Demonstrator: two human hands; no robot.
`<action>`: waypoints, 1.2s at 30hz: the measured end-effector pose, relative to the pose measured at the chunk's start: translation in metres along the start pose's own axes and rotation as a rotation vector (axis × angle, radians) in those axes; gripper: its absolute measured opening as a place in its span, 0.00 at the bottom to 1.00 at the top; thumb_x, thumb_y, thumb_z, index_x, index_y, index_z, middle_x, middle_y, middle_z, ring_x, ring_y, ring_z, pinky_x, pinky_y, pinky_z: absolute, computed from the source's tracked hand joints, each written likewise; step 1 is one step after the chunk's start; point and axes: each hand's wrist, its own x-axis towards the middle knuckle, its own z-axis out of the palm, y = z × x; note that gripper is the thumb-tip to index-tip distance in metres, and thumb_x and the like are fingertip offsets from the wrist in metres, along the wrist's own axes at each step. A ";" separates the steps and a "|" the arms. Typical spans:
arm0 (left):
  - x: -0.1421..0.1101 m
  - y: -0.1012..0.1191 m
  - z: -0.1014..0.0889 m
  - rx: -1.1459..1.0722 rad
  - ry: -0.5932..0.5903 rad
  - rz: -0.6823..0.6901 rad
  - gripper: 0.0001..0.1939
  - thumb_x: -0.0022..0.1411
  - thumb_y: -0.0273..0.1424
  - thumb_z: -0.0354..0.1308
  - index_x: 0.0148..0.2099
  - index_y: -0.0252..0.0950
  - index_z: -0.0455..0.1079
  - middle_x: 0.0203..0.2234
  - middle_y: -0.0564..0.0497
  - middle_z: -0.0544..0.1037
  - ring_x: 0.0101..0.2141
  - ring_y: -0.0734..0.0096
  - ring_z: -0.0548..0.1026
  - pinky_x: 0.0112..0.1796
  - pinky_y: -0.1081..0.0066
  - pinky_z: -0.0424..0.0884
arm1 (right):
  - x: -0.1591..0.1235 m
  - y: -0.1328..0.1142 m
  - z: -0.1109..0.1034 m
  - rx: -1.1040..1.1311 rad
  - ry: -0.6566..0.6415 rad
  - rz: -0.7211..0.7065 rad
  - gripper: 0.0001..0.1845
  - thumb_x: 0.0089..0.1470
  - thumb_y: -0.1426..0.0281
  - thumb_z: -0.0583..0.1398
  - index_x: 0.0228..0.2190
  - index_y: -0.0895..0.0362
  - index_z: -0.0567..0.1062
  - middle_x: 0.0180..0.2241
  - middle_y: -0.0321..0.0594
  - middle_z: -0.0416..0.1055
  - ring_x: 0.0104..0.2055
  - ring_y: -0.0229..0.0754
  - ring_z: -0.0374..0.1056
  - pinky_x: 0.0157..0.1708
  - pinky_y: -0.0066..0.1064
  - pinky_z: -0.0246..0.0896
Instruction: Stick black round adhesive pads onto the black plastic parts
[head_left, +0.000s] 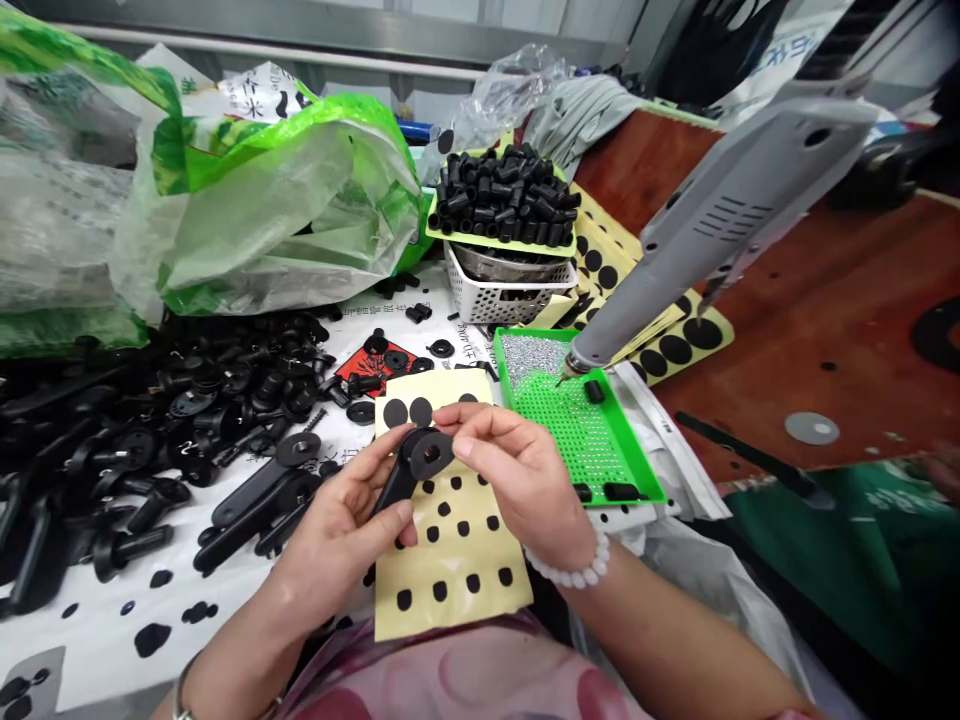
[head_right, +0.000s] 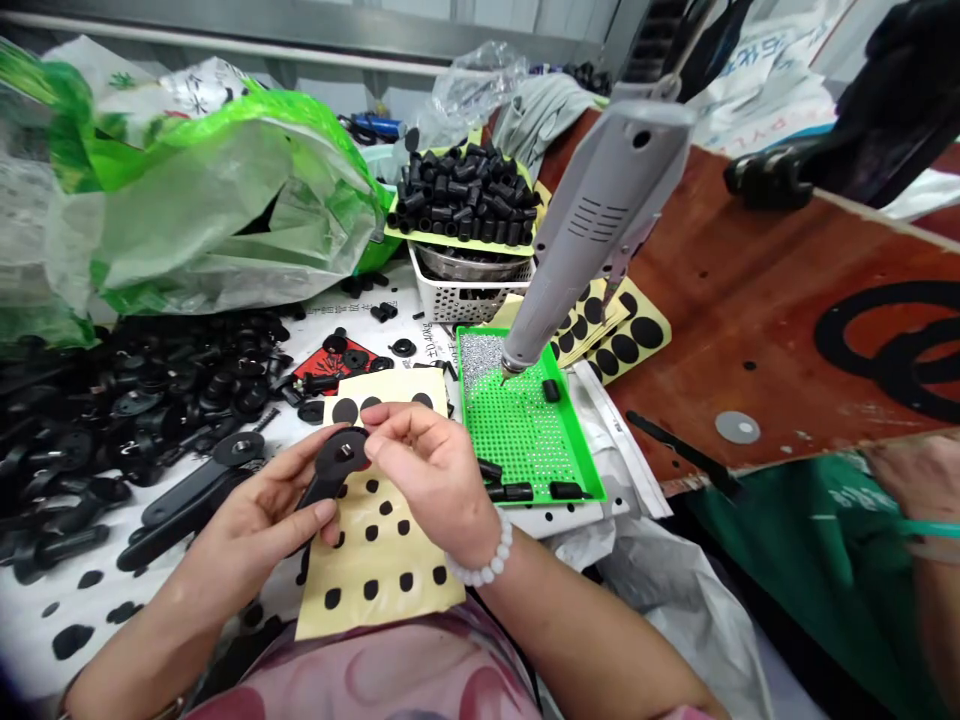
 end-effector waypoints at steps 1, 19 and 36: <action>-0.001 0.000 0.002 0.009 0.010 -0.001 0.29 0.60 0.29 0.60 0.62 0.47 0.57 0.48 0.49 0.71 0.26 0.80 0.71 0.32 0.74 0.70 | 0.000 0.000 0.001 -0.009 -0.002 0.009 0.04 0.45 0.73 0.63 0.21 0.56 0.75 0.39 0.40 0.73 0.42 0.40 0.69 0.45 0.35 0.63; -0.004 0.001 0.004 0.014 0.053 -0.002 0.30 0.58 0.29 0.61 0.62 0.39 0.58 0.50 0.43 0.72 0.26 0.78 0.70 0.31 0.73 0.71 | 0.000 0.005 0.000 -0.130 -0.035 0.003 0.04 0.45 0.73 0.62 0.21 0.56 0.74 0.40 0.41 0.74 0.40 0.39 0.70 0.44 0.36 0.66; -0.007 0.000 0.008 0.056 0.063 0.016 0.28 0.59 0.29 0.59 0.61 0.40 0.61 0.46 0.45 0.75 0.26 0.77 0.70 0.30 0.73 0.71 | -0.002 0.007 -0.005 -0.240 -0.065 -0.087 0.05 0.46 0.75 0.61 0.21 0.57 0.73 0.37 0.42 0.73 0.40 0.39 0.70 0.40 0.33 0.67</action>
